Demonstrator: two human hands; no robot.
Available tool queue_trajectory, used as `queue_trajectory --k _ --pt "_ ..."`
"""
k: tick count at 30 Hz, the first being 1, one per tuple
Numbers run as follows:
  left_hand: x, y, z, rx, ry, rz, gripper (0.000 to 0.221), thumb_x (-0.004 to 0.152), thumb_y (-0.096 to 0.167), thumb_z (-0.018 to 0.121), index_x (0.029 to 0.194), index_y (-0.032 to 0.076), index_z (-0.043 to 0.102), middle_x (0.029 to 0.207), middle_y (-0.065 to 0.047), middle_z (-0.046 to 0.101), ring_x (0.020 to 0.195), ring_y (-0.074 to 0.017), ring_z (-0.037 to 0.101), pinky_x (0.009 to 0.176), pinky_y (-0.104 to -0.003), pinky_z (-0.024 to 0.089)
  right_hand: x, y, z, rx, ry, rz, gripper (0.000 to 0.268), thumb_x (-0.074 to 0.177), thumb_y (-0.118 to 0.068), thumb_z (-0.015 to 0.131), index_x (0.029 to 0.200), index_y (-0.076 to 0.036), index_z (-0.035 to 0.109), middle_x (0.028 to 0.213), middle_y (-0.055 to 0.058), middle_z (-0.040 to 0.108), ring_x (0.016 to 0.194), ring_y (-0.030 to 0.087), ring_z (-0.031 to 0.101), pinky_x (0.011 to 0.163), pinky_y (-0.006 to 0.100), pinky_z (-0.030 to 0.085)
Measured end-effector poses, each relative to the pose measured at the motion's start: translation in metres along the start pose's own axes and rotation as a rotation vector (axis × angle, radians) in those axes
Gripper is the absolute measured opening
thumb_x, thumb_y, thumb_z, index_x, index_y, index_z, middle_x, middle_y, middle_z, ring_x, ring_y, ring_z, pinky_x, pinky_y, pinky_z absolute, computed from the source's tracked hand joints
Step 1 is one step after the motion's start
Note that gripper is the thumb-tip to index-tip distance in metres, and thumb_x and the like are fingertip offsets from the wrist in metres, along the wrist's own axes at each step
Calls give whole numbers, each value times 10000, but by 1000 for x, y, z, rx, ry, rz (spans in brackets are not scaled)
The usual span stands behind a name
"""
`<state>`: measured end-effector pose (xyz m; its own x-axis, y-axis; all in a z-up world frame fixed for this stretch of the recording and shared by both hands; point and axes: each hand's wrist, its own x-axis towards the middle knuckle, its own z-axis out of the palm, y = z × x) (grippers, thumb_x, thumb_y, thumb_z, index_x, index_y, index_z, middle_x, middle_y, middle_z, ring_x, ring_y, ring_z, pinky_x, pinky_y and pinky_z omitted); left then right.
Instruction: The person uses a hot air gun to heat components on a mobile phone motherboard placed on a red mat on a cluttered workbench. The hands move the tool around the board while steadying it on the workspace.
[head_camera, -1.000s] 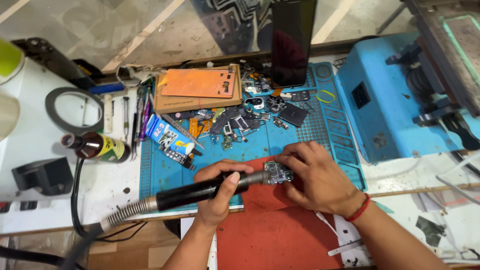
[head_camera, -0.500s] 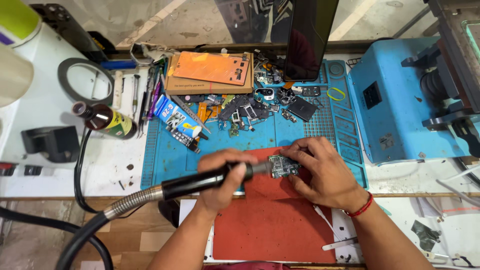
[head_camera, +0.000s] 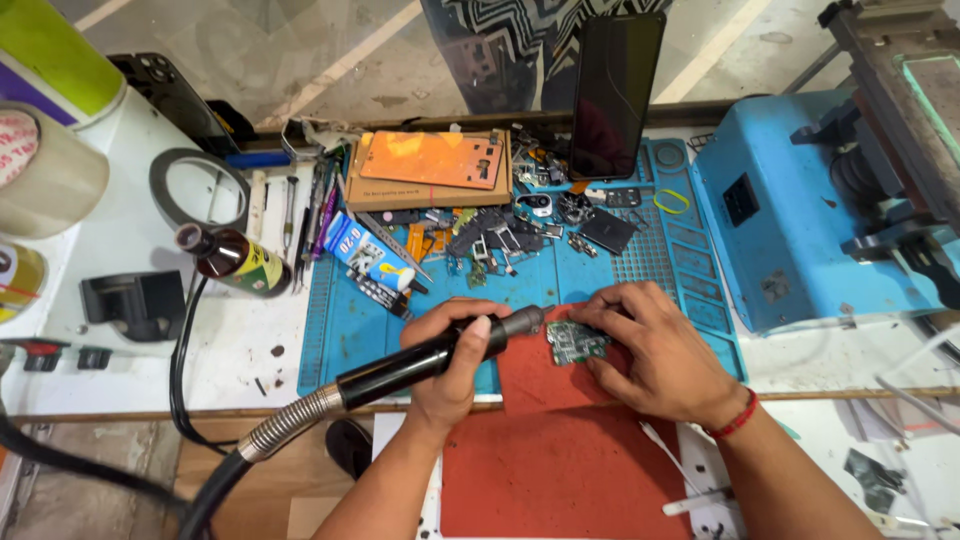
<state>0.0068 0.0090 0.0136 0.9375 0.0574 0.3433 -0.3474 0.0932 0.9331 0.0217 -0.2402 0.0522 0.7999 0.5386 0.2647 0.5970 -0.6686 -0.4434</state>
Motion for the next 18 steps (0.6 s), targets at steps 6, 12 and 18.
queue_trajectory --k 6,12,18 --pt "0 2 -3 49 -88 132 247 973 209 631 988 -16 732 951 -132 771 854 -184 729 805 -309 588 -4 7 5 19 8 -34 551 676 -192 776 1211 -99 683 1152 112 615 1071 332 560 924 437 476" --pt "0 1 -6 -29 -233 219 195 973 185 653 1007 1 708 973 -129 768 871 -192 759 826 -306 617 -2 3 5 -11 -11 -5 562 660 -162 792 1212 -111 694 1128 97 616 1032 314 554 913 422 477" --pt "-2 -2 -6 11 -228 142 222 980 205 660 1003 -8 719 959 -118 778 844 -151 747 787 -281 599 -4 5 5 -5 -9 -17 538 678 -154 782 1206 -92 699 1138 108 610 1070 317 554 938 415 470"
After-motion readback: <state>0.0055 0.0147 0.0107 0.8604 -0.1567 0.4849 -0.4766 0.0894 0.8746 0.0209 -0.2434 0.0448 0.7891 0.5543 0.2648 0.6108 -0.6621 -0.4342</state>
